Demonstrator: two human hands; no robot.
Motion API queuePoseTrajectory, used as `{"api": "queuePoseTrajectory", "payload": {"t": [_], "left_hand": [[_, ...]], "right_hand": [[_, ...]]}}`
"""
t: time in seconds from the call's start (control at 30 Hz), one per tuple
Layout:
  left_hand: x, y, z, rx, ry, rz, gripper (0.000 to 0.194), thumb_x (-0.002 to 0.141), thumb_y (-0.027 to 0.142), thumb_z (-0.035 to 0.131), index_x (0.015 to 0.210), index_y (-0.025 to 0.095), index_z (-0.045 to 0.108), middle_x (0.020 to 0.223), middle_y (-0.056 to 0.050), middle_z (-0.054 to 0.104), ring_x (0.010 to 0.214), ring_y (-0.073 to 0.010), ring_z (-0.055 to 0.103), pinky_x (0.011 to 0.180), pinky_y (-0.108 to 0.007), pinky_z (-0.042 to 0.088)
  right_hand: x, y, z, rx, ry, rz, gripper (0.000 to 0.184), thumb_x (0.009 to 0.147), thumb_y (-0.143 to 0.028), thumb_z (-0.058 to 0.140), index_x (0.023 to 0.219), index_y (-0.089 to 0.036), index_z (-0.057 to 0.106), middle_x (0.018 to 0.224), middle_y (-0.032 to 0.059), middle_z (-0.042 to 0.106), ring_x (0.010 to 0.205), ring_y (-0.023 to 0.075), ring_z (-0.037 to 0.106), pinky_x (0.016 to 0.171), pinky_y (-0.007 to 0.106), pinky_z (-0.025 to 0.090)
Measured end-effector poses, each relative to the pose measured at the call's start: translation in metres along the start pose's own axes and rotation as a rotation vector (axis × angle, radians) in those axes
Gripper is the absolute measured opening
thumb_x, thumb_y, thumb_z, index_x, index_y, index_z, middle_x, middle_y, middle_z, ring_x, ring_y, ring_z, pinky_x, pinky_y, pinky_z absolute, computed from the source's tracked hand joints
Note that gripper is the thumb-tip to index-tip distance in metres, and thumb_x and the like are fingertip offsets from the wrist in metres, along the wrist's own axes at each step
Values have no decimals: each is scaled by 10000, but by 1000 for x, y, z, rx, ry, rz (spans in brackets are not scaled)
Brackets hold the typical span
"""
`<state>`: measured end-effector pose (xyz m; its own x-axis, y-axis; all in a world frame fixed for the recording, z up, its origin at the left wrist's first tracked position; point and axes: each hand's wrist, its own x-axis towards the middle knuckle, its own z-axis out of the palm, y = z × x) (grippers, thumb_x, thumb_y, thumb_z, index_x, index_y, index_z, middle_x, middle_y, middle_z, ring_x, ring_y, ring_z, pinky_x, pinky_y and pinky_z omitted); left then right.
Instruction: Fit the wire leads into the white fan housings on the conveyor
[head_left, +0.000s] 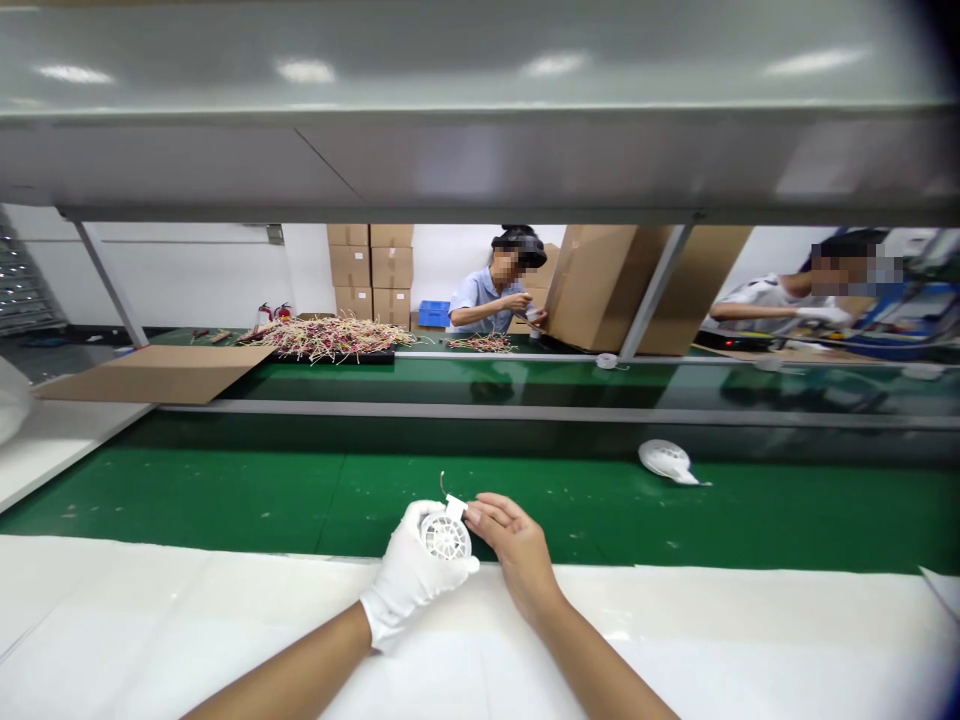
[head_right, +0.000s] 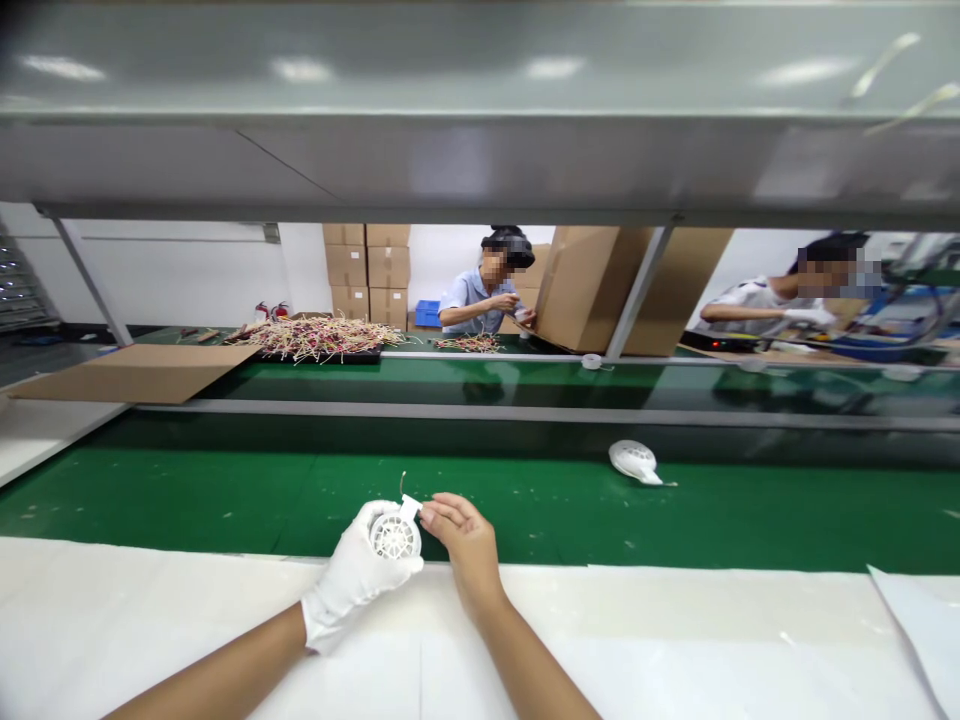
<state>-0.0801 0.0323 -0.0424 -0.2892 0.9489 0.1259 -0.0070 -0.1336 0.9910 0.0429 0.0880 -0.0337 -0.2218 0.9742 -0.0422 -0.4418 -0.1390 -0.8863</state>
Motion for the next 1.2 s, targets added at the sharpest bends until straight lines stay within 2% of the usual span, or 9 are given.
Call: {"api": "queuePoseTrajectory", "payload": {"t": [0.1, 0.2, 0.27, 0.4, 0.57, 0.77, 1.07, 1.2], "left_hand": [[-1, 0, -1, -52, -36, -20, 558, 534, 233, 756, 1034, 169, 518, 940, -81, 582, 873, -209, 544, 825, -354, 410], [-2, 2, -5, -121, -91, -44, 375, 748, 317, 585, 1066, 138, 500, 1003, -84, 549, 881, -185, 540, 794, -380, 437], [-4, 5, -7, -168, -140, -64, 315, 814, 318, 494, 1071, 136, 493, 1035, -76, 529, 884, -176, 536, 760, -372, 457], [-10, 12, -9, -253, -248, -106, 288, 829, 309, 471, 1064, 142, 495, 1037, -70, 526, 867, -168, 537, 728, -350, 473], [-15, 16, -10, -328, -357, -148, 298, 826, 297, 481, 1068, 123, 486, 1020, -78, 530, 843, -159, 541, 716, -345, 475], [-17, 18, -12, -375, -416, -188, 295, 827, 300, 478, 1067, 129, 488, 1024, -73, 526, 852, -160, 541, 717, -345, 476], [-16, 18, -17, -403, -396, -190, 286, 826, 318, 473, 1048, 141, 505, 1021, -60, 530, 853, -169, 538, 715, -340, 476], [-15, 21, -15, -418, -395, -188, 297, 830, 327, 467, 1047, 126, 495, 981, -60, 539, 802, -146, 546, 687, -322, 477]], "right_hand": [[-1, 0, 1, -53, 18, -28, 343, 477, -252, 785, 751, -141, 612, 736, 65, 694, 738, 205, 635, 742, 321, 489], [-2, -1, 2, -123, 31, -49, 308, 512, -263, 766, 751, -150, 609, 767, 71, 702, 789, 217, 635, 782, 325, 478], [-3, -1, 3, -159, 40, -73, 292, 526, -270, 756, 751, -152, 611, 776, 73, 704, 812, 231, 635, 795, 335, 479], [-7, 0, 4, -195, 50, -141, 290, 535, -277, 743, 767, -151, 624, 785, 77, 705, 821, 254, 638, 788, 356, 498], [-12, 2, 3, -276, 66, -219, 374, 594, -285, 702, 935, -161, 612, 815, 65, 704, 829, 244, 639, 779, 357, 513], [-12, 2, 0, -402, 32, -308, 348, 644, -298, 663, 963, -165, 624, 829, 60, 702, 865, 252, 628, 817, 375, 499], [-9, -1, -3, -337, -36, -207, 271, 602, -306, 699, 838, -179, 662, 846, 66, 699, 869, 261, 625, 804, 365, 500], [-8, -4, -3, -348, -128, -157, 309, 615, -346, 685, 874, -178, 657, 861, 78, 696, 871, 259, 620, 801, 367, 486]]}}
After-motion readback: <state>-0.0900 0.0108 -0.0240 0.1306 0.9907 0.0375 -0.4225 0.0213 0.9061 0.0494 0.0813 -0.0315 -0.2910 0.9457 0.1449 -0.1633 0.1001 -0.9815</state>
